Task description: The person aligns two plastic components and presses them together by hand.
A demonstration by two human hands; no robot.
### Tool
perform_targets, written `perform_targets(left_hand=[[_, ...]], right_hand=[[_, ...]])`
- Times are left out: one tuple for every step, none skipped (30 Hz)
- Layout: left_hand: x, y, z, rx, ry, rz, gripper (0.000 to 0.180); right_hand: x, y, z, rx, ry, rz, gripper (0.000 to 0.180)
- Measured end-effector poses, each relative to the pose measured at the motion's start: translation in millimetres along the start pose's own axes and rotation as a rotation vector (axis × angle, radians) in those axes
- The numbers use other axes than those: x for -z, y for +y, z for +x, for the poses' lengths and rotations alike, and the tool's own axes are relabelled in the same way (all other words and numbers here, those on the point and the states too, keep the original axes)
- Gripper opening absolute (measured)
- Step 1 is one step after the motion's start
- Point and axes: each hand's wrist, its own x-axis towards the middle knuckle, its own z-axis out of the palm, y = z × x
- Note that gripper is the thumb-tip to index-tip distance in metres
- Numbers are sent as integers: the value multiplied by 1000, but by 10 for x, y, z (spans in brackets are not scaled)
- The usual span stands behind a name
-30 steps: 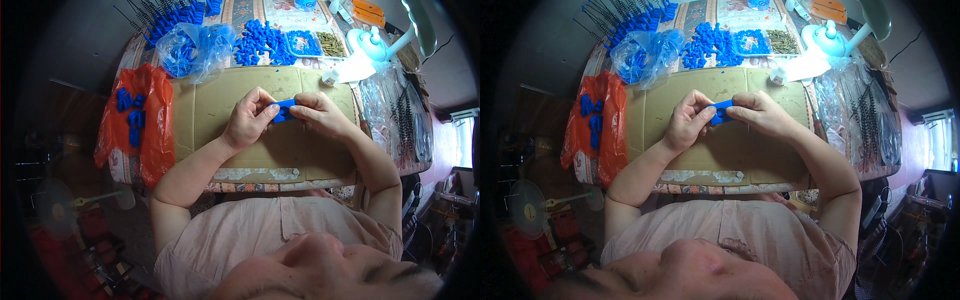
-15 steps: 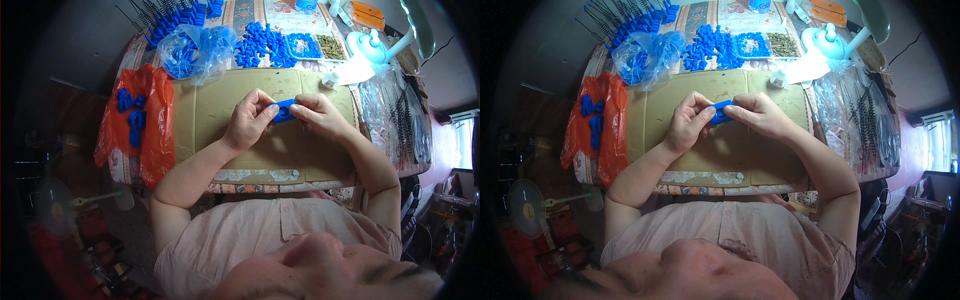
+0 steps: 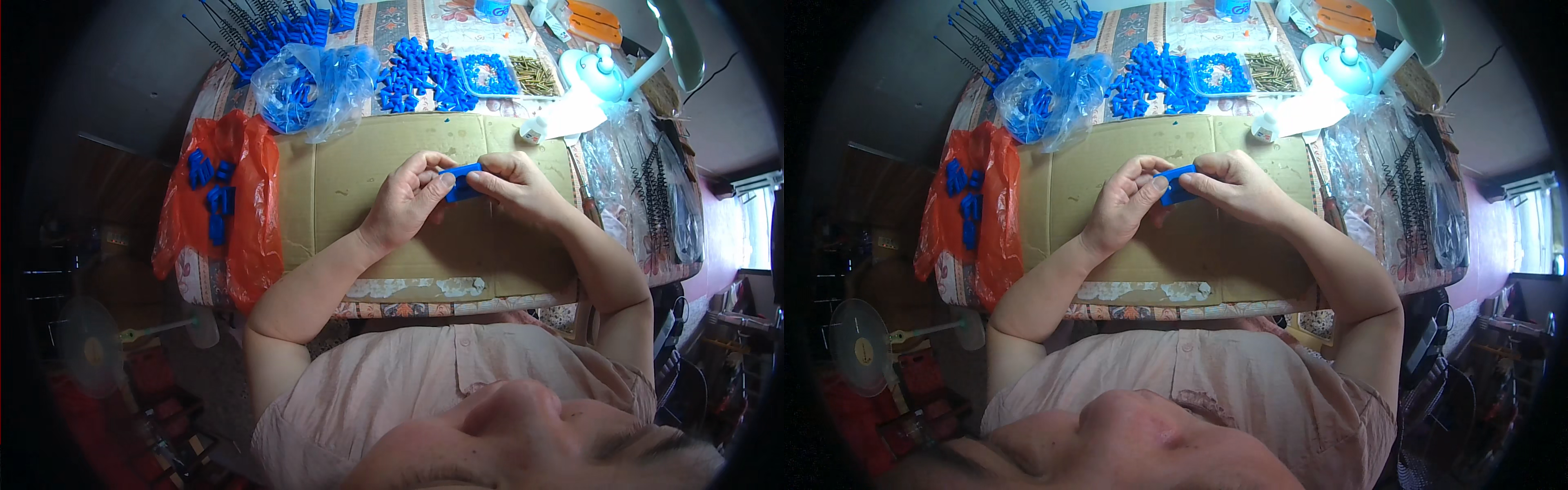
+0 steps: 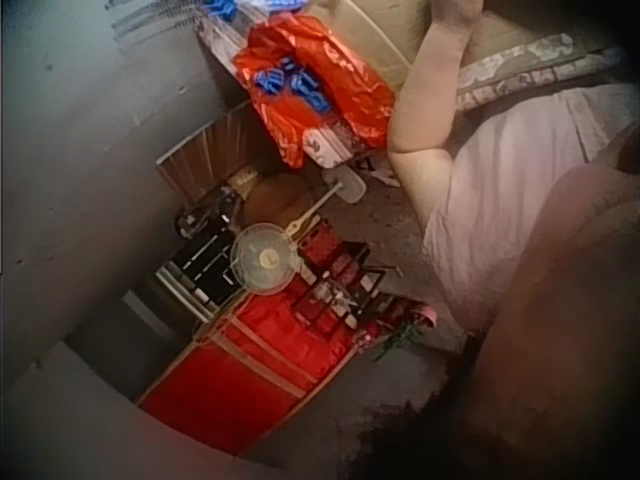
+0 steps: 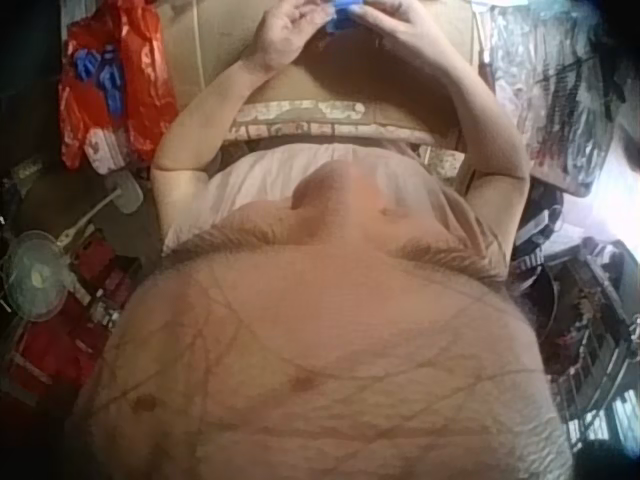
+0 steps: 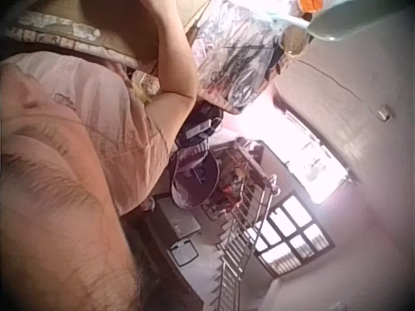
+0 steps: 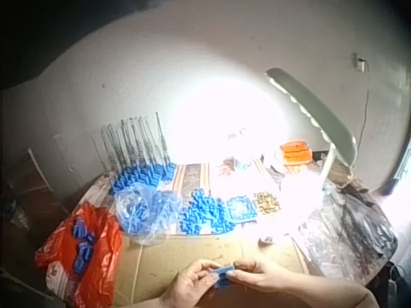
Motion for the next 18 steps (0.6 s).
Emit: perform_targets(left_hand=[[-8, 16, 0, 0, 0, 0, 28], [-20, 39, -1, -2, -34, -1, 31], [-29, 56, -2, -4, -68, -2, 35], [-32, 64, -2, -4, -68, -2, 35], [-35, 69, -3, 43, -84, -13, 35], [-35, 71, -3, 90, -99, -24, 35], [-29, 59, -1, 90, -99, -24, 35], [-19, 34, 2, 89, -89, 7, 33], [-12, 17, 5, 88, -79, 38, 32], [-8, 10, 5, 88, -80, 38, 32], [-4, 6, 6, 82, -79, 40, 31], [-2, 4, 7, 76, -78, 41, 30], [-6, 3, 6, 77, -78, 42, 30], [-12, 3, 3, 76, -66, 42, 30], [-19, 2, 2, 76, -55, 41, 30], [-24, 8, 2, 75, -57, 41, 30], [-29, 17, 2, 58, -57, 39, 30], [-33, 23, -1, 42, -57, 37, 30]], right_hand=[[1, -12, -3, 17, -1, 30, 34], [1, -4, -3, 17, 0, 30, 34], [2, 10, -3, 15, -8, 48, 33], [4, 24, -4, 14, -16, 66, 33], [10, 39, -5, 13, -15, 66, 33], [20, 55, -1, 14, -31, 50, 33], [25, 62, 2, 15, -46, 34, 34], [28, 57, 3, 15, -46, 34, 34], [30, 49, 3, 24, -37, -19, 34], [32, 40, 4, 33, -29, -71, 34], [33, 32, 6, 33, -28, -72, 34], [31, 26, 8, 62, -18, -112, 35], [28, 22, 12, 91, -8, -152, 35], [22, 26, 14, 91, -8, -152, 35], [15, 34, 12, 95, 3, -154, 35], [10, 37, 10, 98, 14, -156, 35], [8, 34, 9, 98, 16, -156, 35], [4, 31, 6, 107, 21, -172, 35]])
